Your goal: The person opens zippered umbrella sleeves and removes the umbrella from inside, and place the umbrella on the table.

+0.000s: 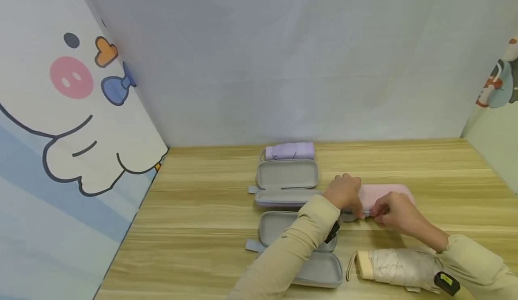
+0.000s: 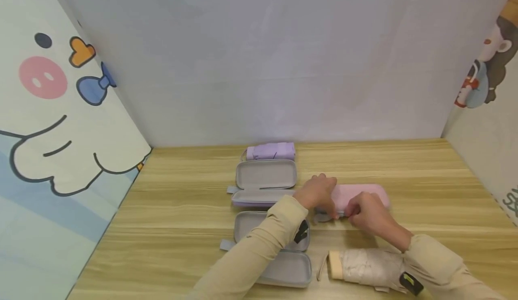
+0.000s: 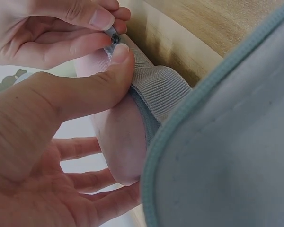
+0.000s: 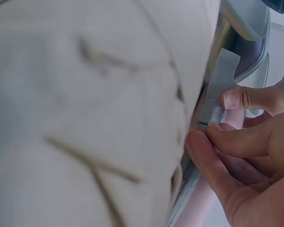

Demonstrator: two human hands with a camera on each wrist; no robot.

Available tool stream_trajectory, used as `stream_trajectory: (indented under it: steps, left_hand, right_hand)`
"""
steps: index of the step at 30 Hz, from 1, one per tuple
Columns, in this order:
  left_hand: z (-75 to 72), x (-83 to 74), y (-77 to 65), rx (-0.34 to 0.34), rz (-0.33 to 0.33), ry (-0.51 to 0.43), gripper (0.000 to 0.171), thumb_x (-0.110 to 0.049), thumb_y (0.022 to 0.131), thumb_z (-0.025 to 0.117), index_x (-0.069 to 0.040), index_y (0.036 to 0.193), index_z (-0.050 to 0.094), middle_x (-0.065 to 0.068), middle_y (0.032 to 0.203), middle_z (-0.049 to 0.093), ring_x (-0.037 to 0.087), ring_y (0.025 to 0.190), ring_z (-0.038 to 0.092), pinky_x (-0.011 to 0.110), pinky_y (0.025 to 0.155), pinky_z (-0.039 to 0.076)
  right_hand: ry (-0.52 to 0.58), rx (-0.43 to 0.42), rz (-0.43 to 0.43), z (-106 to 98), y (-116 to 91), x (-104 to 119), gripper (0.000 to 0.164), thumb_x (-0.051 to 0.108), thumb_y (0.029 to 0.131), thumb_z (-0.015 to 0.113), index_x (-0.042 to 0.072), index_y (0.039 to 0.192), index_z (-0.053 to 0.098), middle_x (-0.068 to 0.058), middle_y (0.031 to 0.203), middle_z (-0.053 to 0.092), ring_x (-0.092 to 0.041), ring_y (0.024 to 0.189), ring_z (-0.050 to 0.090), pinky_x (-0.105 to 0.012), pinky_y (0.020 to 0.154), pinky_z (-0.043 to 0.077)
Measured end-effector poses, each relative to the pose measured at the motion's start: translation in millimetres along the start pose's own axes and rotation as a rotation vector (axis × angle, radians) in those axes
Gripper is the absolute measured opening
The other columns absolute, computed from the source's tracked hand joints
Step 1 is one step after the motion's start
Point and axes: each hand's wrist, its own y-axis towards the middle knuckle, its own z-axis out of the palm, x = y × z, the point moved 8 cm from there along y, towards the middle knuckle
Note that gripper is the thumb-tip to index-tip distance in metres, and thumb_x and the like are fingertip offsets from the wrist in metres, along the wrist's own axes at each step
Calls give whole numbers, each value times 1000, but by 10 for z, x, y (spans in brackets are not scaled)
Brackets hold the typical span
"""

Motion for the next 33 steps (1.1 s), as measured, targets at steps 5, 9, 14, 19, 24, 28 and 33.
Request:
stream_trajectory:
  steps: [5,9,14,19,24,28,33]
  left_hand:
    - [6,5,14,11,-4,-12,53,-42,57,90,-20,95,60,-2,94,55,15,83,49,26,64,41]
    - [5,7,10,9,-7,-19,52,-41,56,91,-20,93,61,-2,92,54,15,81,47,26,63,40]
    - [15,7,-2,11,-4,-29,56,-41,56,91,-21,98,60,-2,94,52,15,82,45,26,64,39]
    - [7,37,-12,6,-16,-5,71,-48,54,90,-25,113,57,-2,102,51,14,91,44,28,68,41]
    - [-49,66,-18,-15,-11,37,79,-55,54,87,-25,120,54,-3,109,50,13,99,43,29,75,42]
    - [-124,77,-19,-81,17,18,77,-52,57,87,-22,119,55,-1,110,48,13,101,44,26,73,44]
    - [-234,67,-30,-197,71,-91,70,-41,60,89,-18,117,55,1,105,47,11,88,51,22,65,43]
  right_hand:
    - [11,-4,-14,5,8,6,18,-14,63,70,4,65,67,0,60,63,-4,54,56,-22,50,47]
    - [9,-11,-19,15,12,-4,20,-14,62,69,5,64,66,2,59,63,-4,54,55,-22,50,47]
    - [29,0,-13,17,-3,-13,18,-14,63,70,4,65,66,0,60,63,-6,55,56,-22,50,47]
    - [67,16,17,9,-15,-36,15,-14,67,71,1,69,66,-2,63,64,-6,57,57,-23,51,48]
    - [89,13,34,-22,-12,-59,13,-13,70,70,0,72,67,-4,67,65,-9,60,59,-23,54,50]
    - [83,-9,35,-74,0,-75,14,-14,69,70,-1,74,67,-6,68,66,-13,62,61,-23,56,51]
    - [79,-50,40,-193,18,-99,12,-13,72,70,-3,77,66,-9,71,66,-14,64,62,-23,57,51]
